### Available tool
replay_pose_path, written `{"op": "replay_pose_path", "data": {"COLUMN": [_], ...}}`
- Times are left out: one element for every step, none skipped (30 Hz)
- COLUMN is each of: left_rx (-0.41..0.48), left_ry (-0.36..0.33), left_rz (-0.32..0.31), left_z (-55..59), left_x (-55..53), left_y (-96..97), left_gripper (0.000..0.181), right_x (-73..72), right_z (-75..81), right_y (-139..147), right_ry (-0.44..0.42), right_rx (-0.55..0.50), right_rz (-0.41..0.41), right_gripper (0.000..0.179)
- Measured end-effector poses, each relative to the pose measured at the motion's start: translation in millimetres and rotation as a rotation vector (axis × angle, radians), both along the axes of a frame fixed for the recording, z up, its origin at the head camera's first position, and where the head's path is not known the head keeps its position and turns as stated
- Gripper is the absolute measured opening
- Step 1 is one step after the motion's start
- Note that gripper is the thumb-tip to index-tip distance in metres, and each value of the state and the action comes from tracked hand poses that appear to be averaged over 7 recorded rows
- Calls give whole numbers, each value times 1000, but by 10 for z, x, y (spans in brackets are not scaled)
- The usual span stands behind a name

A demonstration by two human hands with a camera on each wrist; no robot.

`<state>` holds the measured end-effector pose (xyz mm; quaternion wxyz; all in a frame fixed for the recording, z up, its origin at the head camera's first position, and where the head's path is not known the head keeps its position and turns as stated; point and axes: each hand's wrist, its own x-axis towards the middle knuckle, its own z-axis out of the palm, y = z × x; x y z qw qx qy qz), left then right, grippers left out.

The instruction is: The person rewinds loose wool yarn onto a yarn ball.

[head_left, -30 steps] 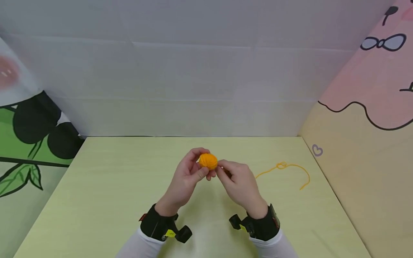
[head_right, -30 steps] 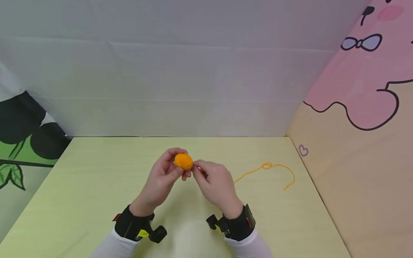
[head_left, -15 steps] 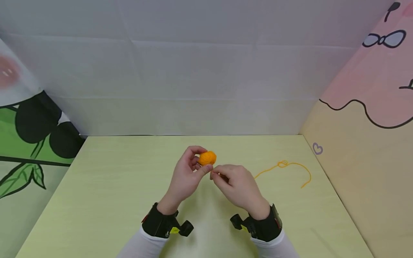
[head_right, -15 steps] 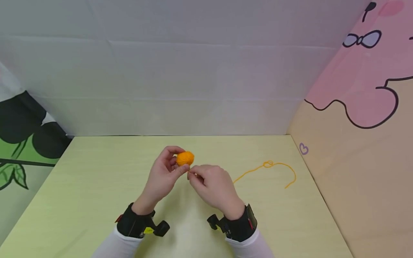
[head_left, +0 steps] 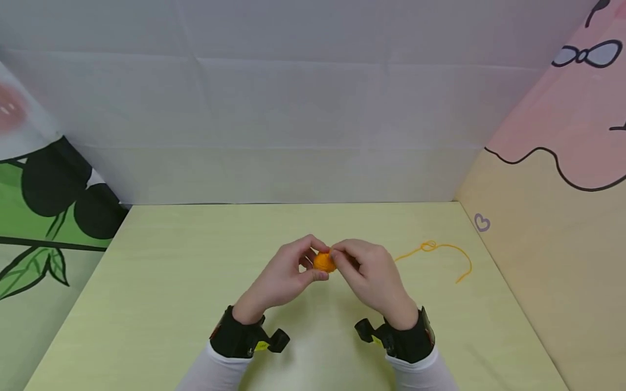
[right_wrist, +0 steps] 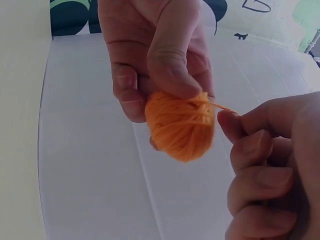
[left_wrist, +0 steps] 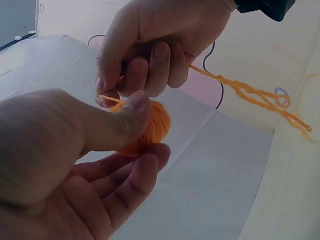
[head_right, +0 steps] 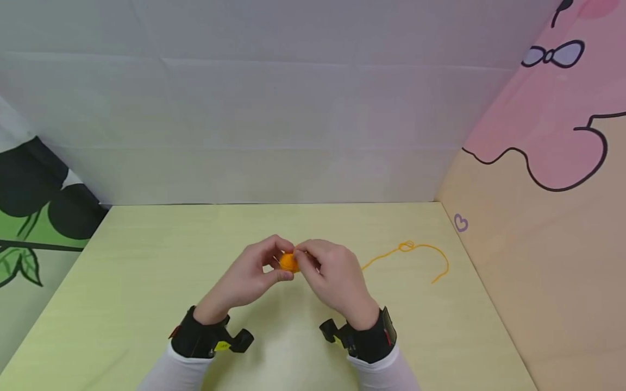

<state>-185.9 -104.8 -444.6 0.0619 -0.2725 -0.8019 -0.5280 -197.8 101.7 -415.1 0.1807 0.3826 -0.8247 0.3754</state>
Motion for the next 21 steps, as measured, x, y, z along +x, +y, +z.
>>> {"op": "replay_pose_path", "data": {"left_rx": [9, 22, 38, 55, 69, 84, 95, 106, 117, 129, 147, 173, 205, 242, 288, 341, 396, 450, 495, 540, 579], "left_ry": [-10, -22, -33, -44, -49, -51, -49, -47, -44, -37, -36, -39, -46, -50, -56, -69, -84, -100, -113, -128, -145], "left_rz": [-30, -57, -83, -105, -122, -136, -146, -156, -164, -172, -181, -192, -200, -204, -211, -222, -231, -237, -235, -234, -226], "left_z": [-1, -3, -8, -11, -16, -19, -21, -23, -22, -20, -19, -14, -11, -6, -3, 0, 5, 10, 13, 16, 18], "left_x": [2, 3, 5, 6, 7, 8, 9, 11, 14, 16, 18, 21, 27, 34, 38, 40, 43, 44, 45, 44, 41], "left_y": [-2, -6, -9, -13, -18, -23, -27, -30, -32, -33, -33, -32, -31, -29, -29, -31, -31, -34, -39, -44, -50], "left_gripper": [37, 37, 38, 38, 38, 38, 39, 39, 39, 39, 40, 40, 40, 40, 41, 41, 41, 41, 41, 40, 40], "right_x": [-4, -8, -13, -17, -21, -26, -32, -39, -47, -56, -66, -76, -87, -99, -110, -117, -122, -123, -124, -120, -114], "right_z": [-1, -4, -7, -12, -16, -23, -27, -33, -39, -47, -56, -67, -78, -93, -108, -120, -133, -144, -159, -171, -180], "right_y": [2, 3, 5, 6, 7, 7, 5, 2, -2, -6, -10, -16, -21, -25, -29, -38, -47, -59, -72, -89, -108], "right_ry": [-3, -7, -10, -10, -10, -9, -10, -12, -16, -23, -32, -43, -54, -65, -77, -89, -100, -110, -119, -124, -126], "right_rx": [-10, -19, -27, -35, -39, -43, -47, -47, -48, -47, -46, -47, -45, -42, -39, -32, -21, -9, 5, 21, 38], "right_rz": [-2, -4, -8, -12, -19, -25, -29, -35, -41, -47, -53, -57, -64, -70, -73, -78, -81, -81, -80, -78, -75], "right_gripper": [10, 9, 9, 8, 8, 8, 9, 9, 10, 11, 11, 12, 13, 14, 15, 15, 14, 13, 13, 12, 11]}}
